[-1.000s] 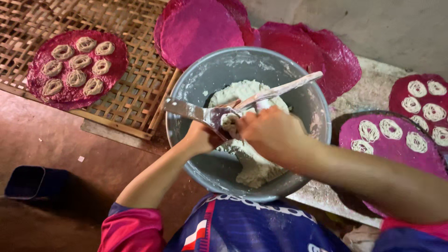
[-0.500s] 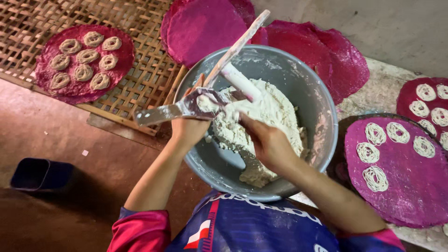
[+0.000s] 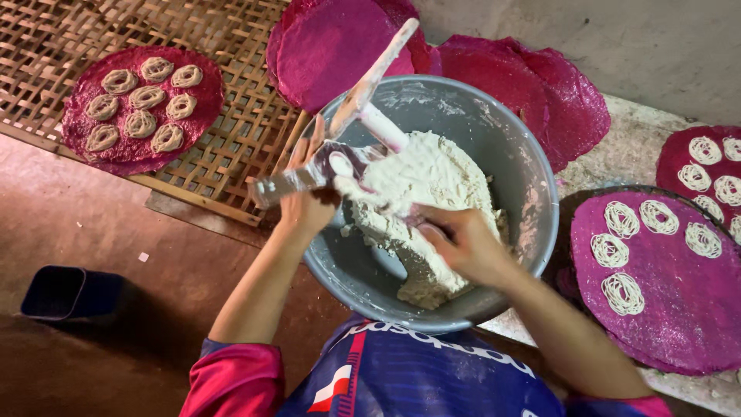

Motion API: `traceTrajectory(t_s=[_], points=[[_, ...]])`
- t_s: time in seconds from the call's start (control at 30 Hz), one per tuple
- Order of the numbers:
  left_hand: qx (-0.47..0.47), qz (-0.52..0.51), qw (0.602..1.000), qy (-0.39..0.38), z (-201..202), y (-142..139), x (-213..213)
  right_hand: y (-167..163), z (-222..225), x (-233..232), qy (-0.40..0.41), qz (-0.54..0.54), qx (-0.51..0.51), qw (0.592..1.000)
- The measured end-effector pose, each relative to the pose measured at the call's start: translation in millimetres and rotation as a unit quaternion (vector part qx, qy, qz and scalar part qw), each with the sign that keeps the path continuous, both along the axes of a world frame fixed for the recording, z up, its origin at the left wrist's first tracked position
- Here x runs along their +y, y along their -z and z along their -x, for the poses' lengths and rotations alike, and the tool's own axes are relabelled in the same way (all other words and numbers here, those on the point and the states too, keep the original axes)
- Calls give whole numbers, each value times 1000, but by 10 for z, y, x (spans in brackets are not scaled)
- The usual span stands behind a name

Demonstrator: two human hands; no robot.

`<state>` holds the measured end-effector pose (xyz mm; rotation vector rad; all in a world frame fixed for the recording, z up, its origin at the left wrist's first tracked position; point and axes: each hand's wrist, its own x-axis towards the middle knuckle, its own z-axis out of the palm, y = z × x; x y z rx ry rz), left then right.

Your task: The person scoops white batter from a large basin into a handheld extruder, then squeezes the extruder to pipe spiral batter nests onto round pink mats on the work table. Filled mats are moved to a slatted wooden rack, and the person reloads the extruder to continue piping more nests.

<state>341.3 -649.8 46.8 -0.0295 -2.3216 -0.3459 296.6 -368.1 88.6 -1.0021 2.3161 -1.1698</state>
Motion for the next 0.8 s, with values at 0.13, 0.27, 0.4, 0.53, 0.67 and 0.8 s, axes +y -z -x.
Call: traceTrajectory(t_s=[0.13,0.27,0.4,0.53,0.67,0.8], points=[[-51,11,997,57,29,149,-22,-455,371,56,-102,-109,90,985],[-108,-25,986,128,-8,251,364,-423,208,-217,-119,-386,258,878],[-201,-359,866,283,-140,156,578,-412,-195,-371,-181,-322,425,826],[-231,-314,896,210,-222,-80,371,-997,-281,-137,-178,-309,517,779],[-226,-129,960,106,-248,-221,233,-1455,-283,-35,-153,-360,472,790],[-147,-252,923,250,-238,-157,411,-1263,-331,-459,-177,-344,474,791]])
